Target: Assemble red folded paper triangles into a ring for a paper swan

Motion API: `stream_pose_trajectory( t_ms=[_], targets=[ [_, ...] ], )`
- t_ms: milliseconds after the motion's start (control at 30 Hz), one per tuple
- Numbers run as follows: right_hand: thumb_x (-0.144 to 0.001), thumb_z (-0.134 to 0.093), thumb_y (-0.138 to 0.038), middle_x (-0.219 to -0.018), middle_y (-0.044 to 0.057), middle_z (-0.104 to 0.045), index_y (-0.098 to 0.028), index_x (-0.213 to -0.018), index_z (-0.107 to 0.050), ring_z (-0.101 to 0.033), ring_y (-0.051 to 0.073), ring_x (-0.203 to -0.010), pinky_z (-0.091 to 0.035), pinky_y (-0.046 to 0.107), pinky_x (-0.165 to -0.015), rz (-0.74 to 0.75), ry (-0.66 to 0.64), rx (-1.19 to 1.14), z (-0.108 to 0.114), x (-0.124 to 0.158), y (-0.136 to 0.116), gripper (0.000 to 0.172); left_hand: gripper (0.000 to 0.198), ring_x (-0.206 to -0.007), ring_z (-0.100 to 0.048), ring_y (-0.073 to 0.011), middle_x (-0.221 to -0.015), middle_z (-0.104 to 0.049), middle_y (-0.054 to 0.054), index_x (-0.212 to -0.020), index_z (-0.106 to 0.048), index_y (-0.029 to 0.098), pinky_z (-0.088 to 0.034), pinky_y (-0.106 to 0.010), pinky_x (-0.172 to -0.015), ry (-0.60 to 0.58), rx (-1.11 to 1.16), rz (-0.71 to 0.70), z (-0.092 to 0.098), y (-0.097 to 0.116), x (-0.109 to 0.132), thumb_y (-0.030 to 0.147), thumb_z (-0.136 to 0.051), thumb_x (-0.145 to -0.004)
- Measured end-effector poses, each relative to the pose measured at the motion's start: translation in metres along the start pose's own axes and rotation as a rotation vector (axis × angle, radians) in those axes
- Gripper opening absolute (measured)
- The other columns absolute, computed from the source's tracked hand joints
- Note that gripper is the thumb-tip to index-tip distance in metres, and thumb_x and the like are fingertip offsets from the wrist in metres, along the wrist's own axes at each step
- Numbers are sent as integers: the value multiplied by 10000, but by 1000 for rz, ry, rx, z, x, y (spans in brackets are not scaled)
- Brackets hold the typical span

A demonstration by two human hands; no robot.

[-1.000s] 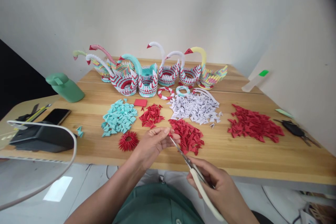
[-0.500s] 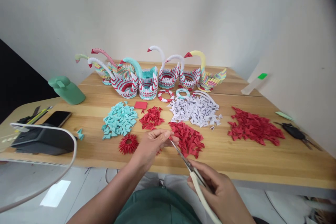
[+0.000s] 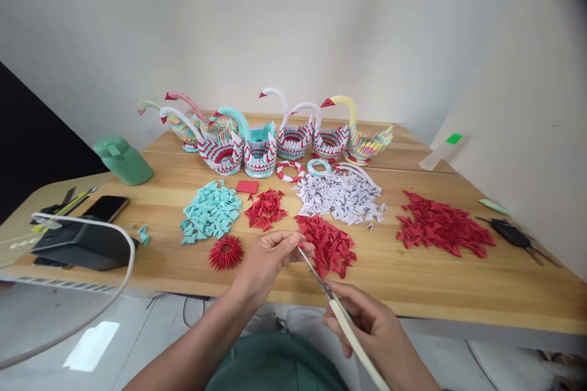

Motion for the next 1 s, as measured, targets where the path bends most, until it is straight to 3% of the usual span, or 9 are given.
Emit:
stream_pose_trajectory(
  t_ms=[133,233,367,433,467,600,667,767,1000],
  targets=[
    [-836,-680,-344,-915,40,-787,-251,-1185,-714,-747,190,-789,-582,222,-708,252,125,317,6,6,-26,363,465,-750,-725,-229,-801,-774,-98,-798,-728,113,-564,-407,-860,54,-29,-25,6,-2,3,493,-905,-599],
    [-899,-573,-262,-1084,62,-775,-263,-1277,-669,-758,191,-847,-591,231,-739,497,246,554,3,18,-47,390,456,-728,-718,-214,-787,-776,-92,-772,-733,115,-576,-403,-853,95,-28,-54,9,-3,6,494,-909,-589],
    [-905,-537,-208,-1117,64,-768,-234,-1293,-657,-762,185,-879,-595,228,-779,633,165,687,-9,26,-54,407,487,-729,-726,-214,-750,-769,-84,-765,-731,113,-584,-373,-831,176,18,-76,20,1,11,495,-931,-540],
    [-897,-560,-254,-1118,45,-770,-256,-1243,-686,-757,192,-928,-591,230,-810,606,114,696,4,24,-52,368,504,-747,-735,-218,-771,-773,-90,-778,-723,115,-581,-354,-829,200,70,-85,26,6,15,484,-945,-516],
    [-897,-570,-296,-1136,39,-765,-271,-1238,-687,-752,202,-960,-591,239,-812,559,146,714,21,22,-51,361,509,-758,-739,-219,-792,-775,-96,-787,-719,115,-579,-346,-830,197,93,-84,27,8,17,473,-952,-510],
    [-906,-526,-379,-932,65,-791,-232,-1316,-607,-758,241,-767,-561,276,-605,264,433,979,118,4,-37,443,500,-796,-741,-222,-840,-775,-114,-797,-713,109,-579,-338,-843,151,161,-52,28,12,28,431,-966,-510],
    [-929,-485,-379,-876,94,-778,-202,-1286,-605,-741,265,-729,-511,297,-574,166,514,1186,150,-7,-33,416,496,-824,-737,-223,-856,-771,-112,-802,-716,112,-577,-333,-847,137,186,-39,28,11,34,420,-970,-508],
    [-938,-470,-298,-813,114,-764,-161,-1211,-630,-725,261,-707,-438,283,-553,68,426,1456,163,-30,-22,344,488,-845,-719,-207,-922,-758,-104,-826,-724,113,-578,-311,-821,95,180,-40,26,10,44,417,-964,-529],
    [-945,-467,-281,-827,147,-762,-182,-1169,-692,-728,289,-723,-441,318,-584,57,418,1554,166,-43,-32,333,427,-613,-576,-105,-674,-631,-12,-838,-736,110,-478,-209,-555,44,36,-84,30,6,59,448,-905,-639]
  ],
)
Point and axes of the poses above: each hand's wrist, its own x-axis away from the middle knuckle, its own z-axis out of the back of the hand, y = z × x, the point moved 10 cm from there along -x, towards the middle knuckle
